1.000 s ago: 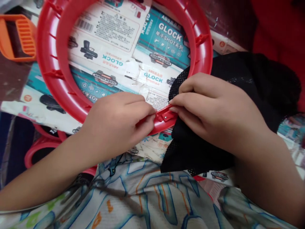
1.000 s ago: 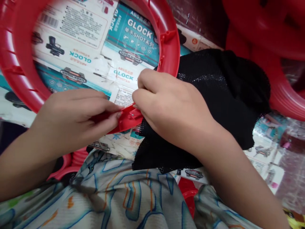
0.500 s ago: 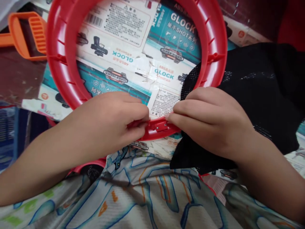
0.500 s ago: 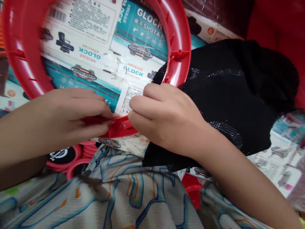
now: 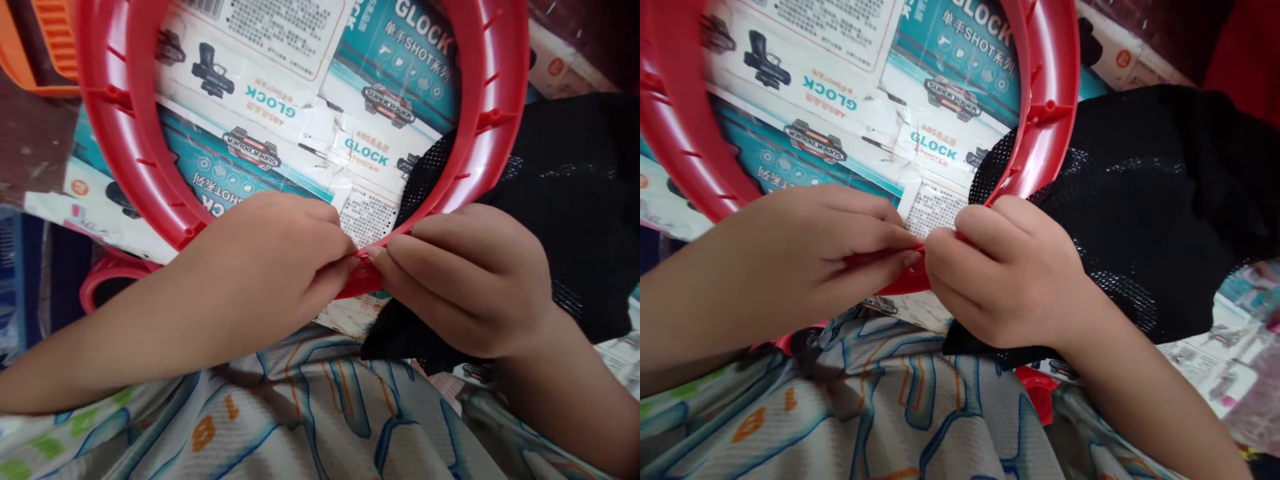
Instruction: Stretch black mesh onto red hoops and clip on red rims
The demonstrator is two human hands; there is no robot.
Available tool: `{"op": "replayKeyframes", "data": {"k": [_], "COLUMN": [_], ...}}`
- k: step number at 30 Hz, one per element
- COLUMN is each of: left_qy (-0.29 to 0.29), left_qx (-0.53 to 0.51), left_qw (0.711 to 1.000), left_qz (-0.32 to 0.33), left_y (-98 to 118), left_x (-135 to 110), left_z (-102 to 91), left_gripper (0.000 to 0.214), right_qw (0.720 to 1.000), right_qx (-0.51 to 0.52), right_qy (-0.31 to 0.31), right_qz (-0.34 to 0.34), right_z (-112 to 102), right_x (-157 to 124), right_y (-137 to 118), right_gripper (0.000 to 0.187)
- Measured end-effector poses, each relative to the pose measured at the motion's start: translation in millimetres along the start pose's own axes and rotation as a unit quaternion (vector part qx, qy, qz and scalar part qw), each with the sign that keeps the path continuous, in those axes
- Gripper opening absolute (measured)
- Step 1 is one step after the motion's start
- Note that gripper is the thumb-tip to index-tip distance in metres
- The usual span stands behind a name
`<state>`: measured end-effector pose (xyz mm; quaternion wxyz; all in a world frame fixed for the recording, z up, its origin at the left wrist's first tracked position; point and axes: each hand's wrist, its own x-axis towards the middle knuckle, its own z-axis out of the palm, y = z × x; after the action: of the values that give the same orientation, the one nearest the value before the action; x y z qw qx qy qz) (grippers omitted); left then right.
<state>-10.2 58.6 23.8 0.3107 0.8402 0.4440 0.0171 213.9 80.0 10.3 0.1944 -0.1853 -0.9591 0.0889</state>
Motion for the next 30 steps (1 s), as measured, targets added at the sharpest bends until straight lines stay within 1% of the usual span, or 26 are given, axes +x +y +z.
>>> {"op": "replayKeyframes", "data": {"k": [2,5,8,12,14,17,21,25,28,30], "left_qy": [0.006,0.035,0.070,0.112,0.125,0.140,0.129,0.117,0.113,0.102], "left_qx": [0.023,0.045,0.066,0.076,0.081,0.087,0.082,0.077,0.070,0.059], "left_qw": [1.000,0.998,0.995,0.990,0.987,0.985,0.988,0.989,0.990,0.992], "left_qz": [-0.003,-0.003,0.008,0.048,0.052,0.051,0.039,0.040,0.046,0.044], "left_y": [3,5,5,3,2,2,2,1,0,-1], "left_x": [3,4,4,3,3,2,4,6,7,7], "left_z": [2.8,6.1,9.5,13.5,14.6,15.2,15.5,15.9,15.1,13.6], "left_gripper": [0.040,0.041,0.041,0.040,0.039,0.040,0.041,0.039,0.038,0.038], "right_qw": [1.000,0.998,0.998,0.998,0.998,0.998,0.998,0.996,0.996,0.995], "right_qx": [-0.030,-0.059,-0.063,-0.050,-0.041,-0.039,-0.064,-0.085,-0.090,-0.087], "right_qy": [0.006,0.013,0.013,0.025,0.025,0.016,0.011,0.014,0.005,-0.020], "right_qz": [-0.006,-0.014,-0.020,-0.039,-0.046,-0.036,-0.018,-0.020,0.012,0.042], "right_z": [-1,-3,-4,-4,-3,-1,1,1,-1,-2], "right_x": [0,-1,-2,-2,-2,-1,1,4,4,4], "right_y": [-1,-2,-1,1,2,2,0,-3,-6,-8], "right_gripper": [0.024,0.015,0.016,0.016,0.016,0.014,0.013,0.010,0.015,0.015]}}
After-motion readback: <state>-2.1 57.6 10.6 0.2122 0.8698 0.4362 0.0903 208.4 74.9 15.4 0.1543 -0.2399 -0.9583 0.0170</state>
